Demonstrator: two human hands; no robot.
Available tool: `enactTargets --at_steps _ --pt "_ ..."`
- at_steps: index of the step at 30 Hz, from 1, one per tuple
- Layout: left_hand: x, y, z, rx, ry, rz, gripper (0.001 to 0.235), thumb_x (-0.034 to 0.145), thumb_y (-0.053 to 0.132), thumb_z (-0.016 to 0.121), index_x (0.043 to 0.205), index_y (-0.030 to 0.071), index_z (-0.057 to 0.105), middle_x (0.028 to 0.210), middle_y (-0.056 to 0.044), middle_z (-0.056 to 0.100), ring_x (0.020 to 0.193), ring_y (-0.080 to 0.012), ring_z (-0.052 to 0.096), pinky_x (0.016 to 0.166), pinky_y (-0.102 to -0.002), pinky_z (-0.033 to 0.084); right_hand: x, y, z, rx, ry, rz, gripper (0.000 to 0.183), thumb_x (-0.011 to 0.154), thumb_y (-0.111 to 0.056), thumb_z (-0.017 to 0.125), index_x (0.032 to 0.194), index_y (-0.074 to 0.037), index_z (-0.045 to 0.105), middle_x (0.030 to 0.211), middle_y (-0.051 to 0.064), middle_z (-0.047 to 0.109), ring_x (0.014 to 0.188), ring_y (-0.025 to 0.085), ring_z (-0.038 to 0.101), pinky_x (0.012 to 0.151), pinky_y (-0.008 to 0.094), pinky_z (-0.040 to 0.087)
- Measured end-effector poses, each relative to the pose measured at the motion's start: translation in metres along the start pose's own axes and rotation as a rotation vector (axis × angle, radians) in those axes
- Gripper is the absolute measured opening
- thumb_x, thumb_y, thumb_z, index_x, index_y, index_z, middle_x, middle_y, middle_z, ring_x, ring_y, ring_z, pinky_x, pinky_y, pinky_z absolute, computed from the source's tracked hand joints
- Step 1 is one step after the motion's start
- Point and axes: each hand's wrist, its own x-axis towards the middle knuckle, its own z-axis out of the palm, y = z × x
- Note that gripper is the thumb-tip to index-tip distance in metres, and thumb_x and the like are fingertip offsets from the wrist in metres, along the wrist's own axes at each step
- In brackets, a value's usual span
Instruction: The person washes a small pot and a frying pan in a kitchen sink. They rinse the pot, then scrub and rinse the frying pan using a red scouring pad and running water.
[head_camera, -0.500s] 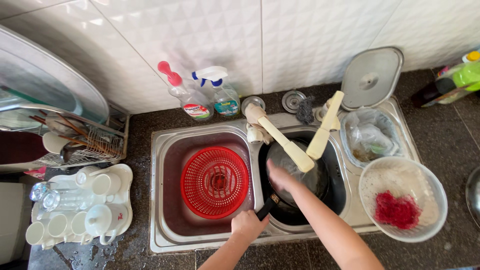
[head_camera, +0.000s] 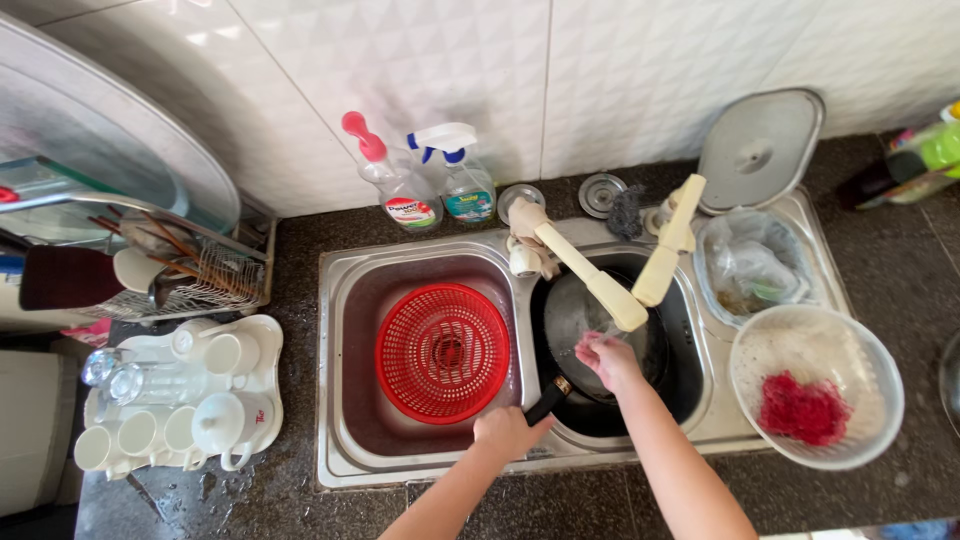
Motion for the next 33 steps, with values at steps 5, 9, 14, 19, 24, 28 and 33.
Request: enactTargets --at_steps 5,9,14,19,24,28,33 --pt "0.052 0.021 0.011 -0.182 0.562 0.208 0.053 0.098 0.054 0.056 0.118 0.005 0.062 0.110 -0.017 0.071 0.102 -0.0353 0.070 0.081 -0.049 0.056 -0.032 -0.016 -0.040 -0.405 0.030 -0.088 0.030 0.097 -0.016 0.067 0.116 0.007 0.070 0.097 0.017 0.073 0.076 0.026 0.072 0.066 0.037 0.062" --pt "0.129 0.091 0.014 -1.320 0.073 0.418 0.029 0.105 0.016 0.050 0.125 0.001 0.062 0.102 -0.015 0.070 0.090 -0.0302 0.069 0.076 -0.040 0.058 -0.072 -0.008 -0.064 -0.338 0.104 -0.130 0.037 0.102 -0.022 0.059 0.120 0.009 0.067 0.104 0.020 0.073 0.088 0.028 0.075 0.077 0.038 0.062" --pt "0.193 0.149 0.019 -2.059 -0.402 0.114 0.012 0.105 0.004 0.058 0.113 -0.004 0.061 0.095 -0.010 0.069 0.079 -0.0195 0.070 0.071 -0.032 0.062 -0.125 0.007 -0.099 -0.317 0.137 -0.134 0.049 0.106 -0.032 0.049 0.125 0.009 0.066 0.119 0.019 0.075 0.112 0.027 0.072 0.098 0.038 0.055" --pt "0.203 0.163 0.014 -1.972 -0.486 0.118 0.016 0.098 0.014 0.059 0.083 0.010 0.053 0.062 0.001 0.049 0.045 -0.0093 0.039 0.036 -0.025 0.027 -0.143 0.016 -0.114 -0.199 0.100 -0.232 0.045 0.105 -0.027 0.051 0.125 0.010 0.065 0.122 0.019 0.073 0.114 0.027 0.070 0.101 0.039 0.054" --pt "0.176 0.149 -0.027 -1.469 -0.186 -0.102 0.041 0.104 0.043 0.044 0.091 0.006 0.057 0.060 0.001 0.047 0.044 -0.0110 0.033 0.039 -0.027 0.027 -0.135 0.024 -0.108 -0.247 0.153 -0.282 0.041 0.104 -0.024 0.054 0.123 0.009 0.068 0.119 0.019 0.074 0.111 0.027 0.071 0.099 0.038 0.055" --pt "0.171 0.100 -0.080 -2.030 -0.108 -0.145 0.089 0.097 0.081 0.016 0.114 0.007 0.063 0.077 -0.003 0.049 0.056 -0.0136 0.040 0.048 -0.026 0.035 -0.136 0.026 -0.103 -0.297 0.193 -0.305 0.038 0.104 -0.022 0.054 0.121 0.008 0.070 0.117 0.019 0.075 0.109 0.027 0.072 0.098 0.038 0.056" --pt "0.199 0.066 -0.113 -2.596 -0.063 0.106 0.071 0.101 0.064 0.029 0.135 0.007 0.054 0.116 -0.011 0.066 0.093 -0.0239 0.065 0.085 -0.035 0.057 -0.153 0.006 -0.087 -0.249 0.187 -0.273 0.036 0.105 -0.021 0.053 0.123 0.007 0.068 0.120 0.018 0.074 0.111 0.026 0.071 0.100 0.037 0.055"
